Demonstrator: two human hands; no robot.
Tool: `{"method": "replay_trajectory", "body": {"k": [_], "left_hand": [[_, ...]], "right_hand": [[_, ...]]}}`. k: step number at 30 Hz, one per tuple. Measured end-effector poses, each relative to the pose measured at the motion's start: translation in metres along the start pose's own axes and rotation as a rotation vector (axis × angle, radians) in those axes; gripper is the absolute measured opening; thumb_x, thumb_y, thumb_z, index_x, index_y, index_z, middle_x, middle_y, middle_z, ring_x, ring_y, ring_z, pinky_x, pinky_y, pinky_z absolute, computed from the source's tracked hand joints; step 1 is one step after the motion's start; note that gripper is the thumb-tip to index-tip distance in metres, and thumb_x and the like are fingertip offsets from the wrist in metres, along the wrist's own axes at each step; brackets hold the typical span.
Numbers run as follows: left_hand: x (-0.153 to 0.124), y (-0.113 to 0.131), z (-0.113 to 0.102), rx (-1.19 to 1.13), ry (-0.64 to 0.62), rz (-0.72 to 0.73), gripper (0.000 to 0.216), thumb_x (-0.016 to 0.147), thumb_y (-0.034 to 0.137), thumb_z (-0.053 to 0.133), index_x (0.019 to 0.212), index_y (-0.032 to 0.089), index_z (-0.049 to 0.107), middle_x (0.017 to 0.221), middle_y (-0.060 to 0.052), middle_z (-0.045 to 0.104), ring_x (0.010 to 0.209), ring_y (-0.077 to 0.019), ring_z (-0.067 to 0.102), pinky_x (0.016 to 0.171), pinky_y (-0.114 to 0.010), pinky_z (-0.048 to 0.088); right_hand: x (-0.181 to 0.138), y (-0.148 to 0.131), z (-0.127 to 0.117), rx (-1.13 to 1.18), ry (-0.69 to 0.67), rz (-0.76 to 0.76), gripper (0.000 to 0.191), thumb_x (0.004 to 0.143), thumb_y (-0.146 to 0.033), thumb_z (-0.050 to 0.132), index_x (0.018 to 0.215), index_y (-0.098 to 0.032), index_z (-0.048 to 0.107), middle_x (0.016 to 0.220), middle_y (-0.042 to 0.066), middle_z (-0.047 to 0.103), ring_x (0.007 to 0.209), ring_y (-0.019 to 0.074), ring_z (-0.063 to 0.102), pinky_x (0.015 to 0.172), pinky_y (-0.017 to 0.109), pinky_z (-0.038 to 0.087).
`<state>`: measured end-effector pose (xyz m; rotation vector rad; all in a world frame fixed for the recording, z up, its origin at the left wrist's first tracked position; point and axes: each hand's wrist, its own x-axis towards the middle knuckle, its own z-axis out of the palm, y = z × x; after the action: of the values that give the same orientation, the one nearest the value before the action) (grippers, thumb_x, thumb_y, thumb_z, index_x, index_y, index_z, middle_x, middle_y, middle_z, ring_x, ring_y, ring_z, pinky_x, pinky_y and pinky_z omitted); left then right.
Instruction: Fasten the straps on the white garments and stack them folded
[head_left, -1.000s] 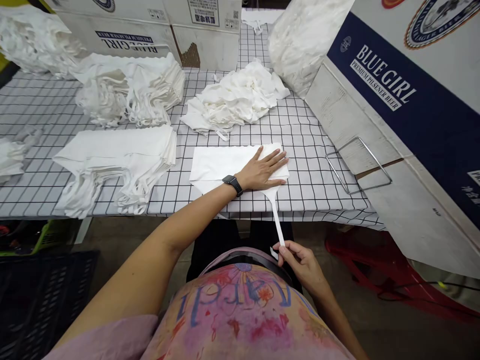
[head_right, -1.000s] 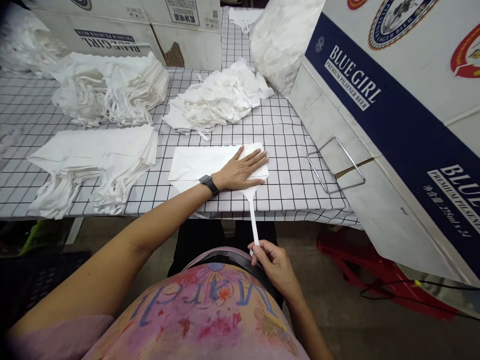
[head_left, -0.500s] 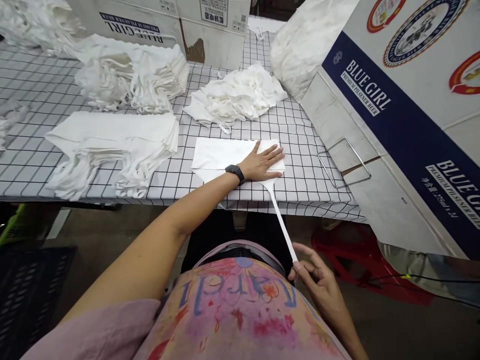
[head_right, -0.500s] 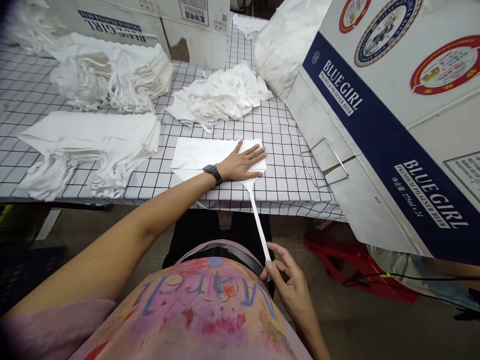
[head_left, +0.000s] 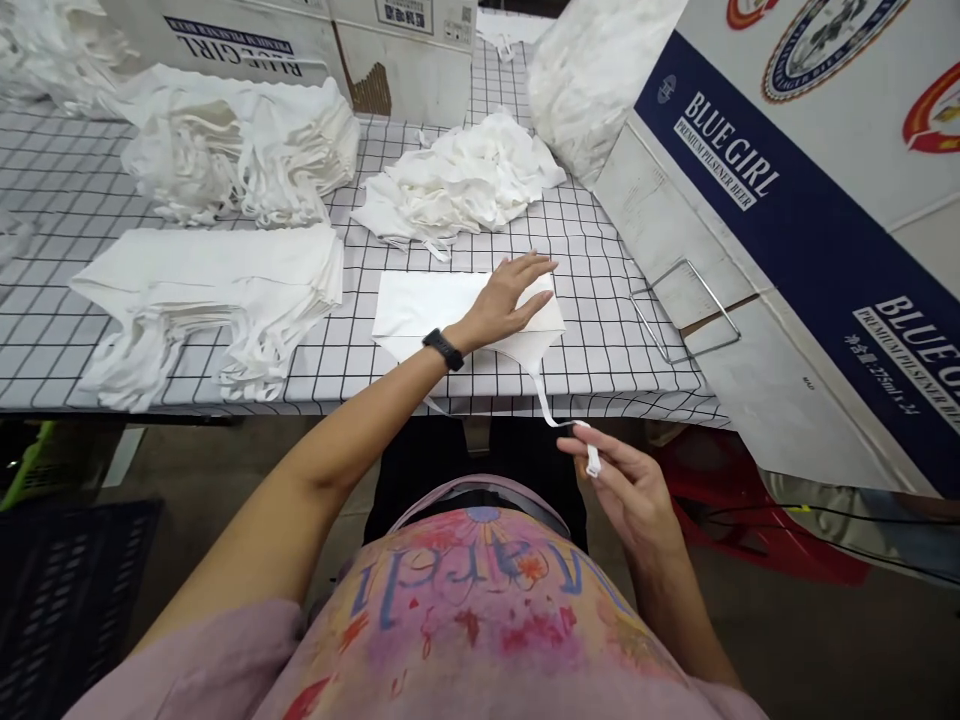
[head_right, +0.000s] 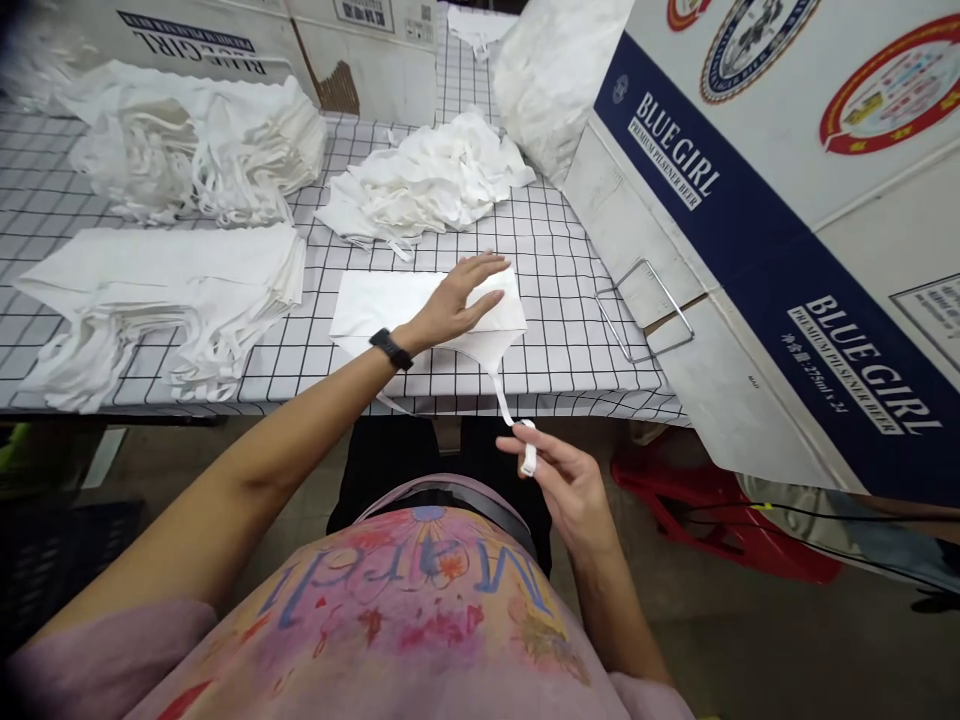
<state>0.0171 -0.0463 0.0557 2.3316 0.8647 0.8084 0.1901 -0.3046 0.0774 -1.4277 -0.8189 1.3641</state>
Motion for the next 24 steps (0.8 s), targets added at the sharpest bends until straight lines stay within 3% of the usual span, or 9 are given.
{"method": "replay_trajectory", "body": {"k": [2,4,10,15,20,24], "left_hand": [[-0.019,0.02,-0.013,-0.113,0.018,0.037,0.029,0.104,0.036,0.05,0.121,0.021,0.069,0.128,-0.01,0.072,0.127,-0.0242,0.061,0.113,-0.049,0.045],[-0.044,0.04,-0.02,-0.254,-0.04,0.066,0.02,0.102,0.031,0.056,0.11,0.021,0.071,0.111,-0.007,0.076,0.112,-0.0216,0.066,0.103,-0.043,0.052],[-0.096,0.078,-0.009,-0.51,-0.001,-0.088,0.014,0.097,0.029,0.068,0.105,0.02,0.073,0.105,-0.008,0.075,0.101,-0.0192,0.068,0.094,-0.035,0.055],[-0.11,0.08,0.0,-0.549,0.079,-0.243,0.012,0.096,0.028,0.068,0.089,0.019,0.073,0.089,-0.005,0.073,0.086,-0.0174,0.067,0.081,-0.032,0.054],[-0.118,0.074,-0.001,-0.482,0.122,-0.316,0.013,0.094,0.024,0.068,0.083,0.02,0.07,0.084,-0.002,0.071,0.083,-0.0164,0.066,0.078,-0.031,0.053],[-0.112,0.067,-0.005,-0.504,0.094,-0.39,0.013,0.093,0.023,0.069,0.081,0.02,0.07,0.082,-0.001,0.072,0.077,-0.0145,0.066,0.074,-0.028,0.053]], "right_hand": [[0.02,-0.001,0.012,0.006,0.014,-0.041,0.031,0.083,-0.042,0.08,0.109,-0.026,0.083,0.102,0.01,0.082,0.074,0.0188,0.065,0.085,0.039,0.056],[0.034,-0.002,0.021,-0.001,0.019,-0.062,0.025,0.086,-0.042,0.078,0.105,-0.025,0.084,0.094,0.008,0.082,0.069,0.0162,0.061,0.084,0.037,0.054],[0.053,-0.007,0.034,-0.201,-0.034,-0.12,0.029,0.094,-0.047,0.069,0.096,-0.022,0.084,0.074,0.004,0.073,0.065,0.0165,0.055,0.071,0.032,0.05],[0.056,-0.011,0.041,-0.495,-0.092,-0.183,0.034,0.096,-0.049,0.065,0.095,-0.021,0.084,0.062,0.001,0.058,0.06,0.0153,0.052,0.057,0.028,0.042],[0.061,-0.009,0.049,-0.565,-0.057,-0.285,0.024,0.092,-0.044,0.072,0.092,-0.024,0.084,0.089,0.006,0.069,0.063,0.0134,0.053,0.055,0.027,0.043],[0.072,-0.008,0.055,-0.394,-0.071,-0.101,0.03,0.09,-0.049,0.073,0.094,-0.021,0.081,0.086,0.006,0.074,0.059,0.0139,0.059,0.055,0.027,0.048]]}}
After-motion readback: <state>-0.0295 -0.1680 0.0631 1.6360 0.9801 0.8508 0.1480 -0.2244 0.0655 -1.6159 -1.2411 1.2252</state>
